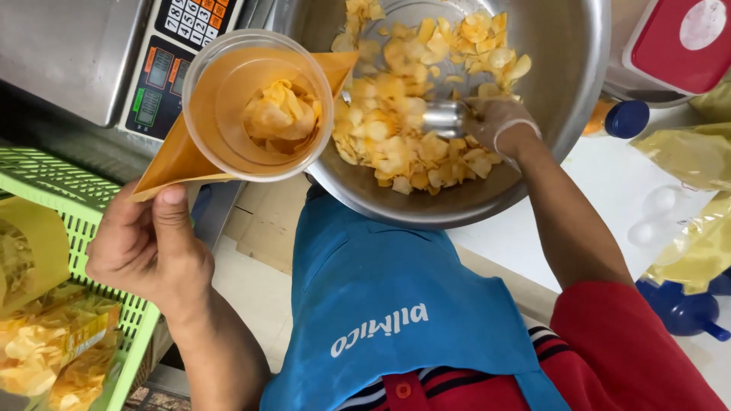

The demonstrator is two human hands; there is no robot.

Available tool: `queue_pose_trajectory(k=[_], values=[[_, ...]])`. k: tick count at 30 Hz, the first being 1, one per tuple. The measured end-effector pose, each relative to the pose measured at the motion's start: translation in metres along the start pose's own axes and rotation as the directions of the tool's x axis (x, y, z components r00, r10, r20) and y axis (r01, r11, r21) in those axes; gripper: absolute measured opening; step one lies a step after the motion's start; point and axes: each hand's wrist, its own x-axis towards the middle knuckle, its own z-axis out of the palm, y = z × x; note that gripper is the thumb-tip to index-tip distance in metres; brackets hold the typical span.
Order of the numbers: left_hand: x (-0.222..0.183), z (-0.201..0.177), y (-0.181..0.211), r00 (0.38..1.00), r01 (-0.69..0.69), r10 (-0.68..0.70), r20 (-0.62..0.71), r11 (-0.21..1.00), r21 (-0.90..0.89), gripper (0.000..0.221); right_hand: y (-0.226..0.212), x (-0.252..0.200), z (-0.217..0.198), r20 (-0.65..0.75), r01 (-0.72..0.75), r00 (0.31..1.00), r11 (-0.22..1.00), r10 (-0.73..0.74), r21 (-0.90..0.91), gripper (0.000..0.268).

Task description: The person is scooping chips from a large metal bowl into paper bags and placing the filled bags into a green plastic crate.

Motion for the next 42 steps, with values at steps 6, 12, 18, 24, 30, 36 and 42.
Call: queue_pose_trajectory(k=[6, 12, 18, 24, 30, 36, 42], values=[[-0.004, 0.002, 0.013, 1.000, 0.022, -0.022, 0.006, 0.999, 0.049, 0.022, 0.044, 0.087, 0.023, -0.345, -0.082, 0.936, 0.996, 0.065, -0.037, 0.050], [-0.005, 0.005, 0.018, 1.000, -0.009, 0.007, 0.019, 0.998, 0.063, 0.020, -0.024, 0.054, 0.008, -0.335, 0.072, 0.937, 0.889, 0.095, 0.453, 0.022], [-0.002, 0.009, 0.021, 0.999, -0.007, 0.006, 0.036, 1.000, 0.027, 0.019, -0.050, 0.088, 0.067, -0.152, 0.446, 0.880, 0.893, -0.450, -0.060, 0.056], [0.003, 0.013, 0.024, 0.998, -0.045, 0.044, 0.041, 0.998, 0.036, 0.018, -0.073, 0.055, 0.039, 0.223, 0.172, 0.944, 0.937, -0.245, 0.304, 0.052], [0.007, 0.017, 0.025, 0.997, -0.047, 0.047, 0.062, 0.999, -0.006, 0.016, -0.042, 0.002, 0.008, 0.186, -0.018, 0.961, 0.627, -0.203, 0.779, 0.060], [0.019, 0.023, 0.035, 0.984, -0.101, 0.100, 0.150, 0.995, -0.003, 0.017, 0.023, -0.059, -0.044, -0.169, 0.299, 0.951, 0.633, -0.259, 0.714, 0.051], [0.029, 0.041, 0.046, 0.940, -0.218, 0.223, 0.258, 0.975, -0.050, 0.011, 0.114, -0.107, -0.104, -0.442, 0.559, 0.824, 0.639, -0.355, 0.528, 0.060]])
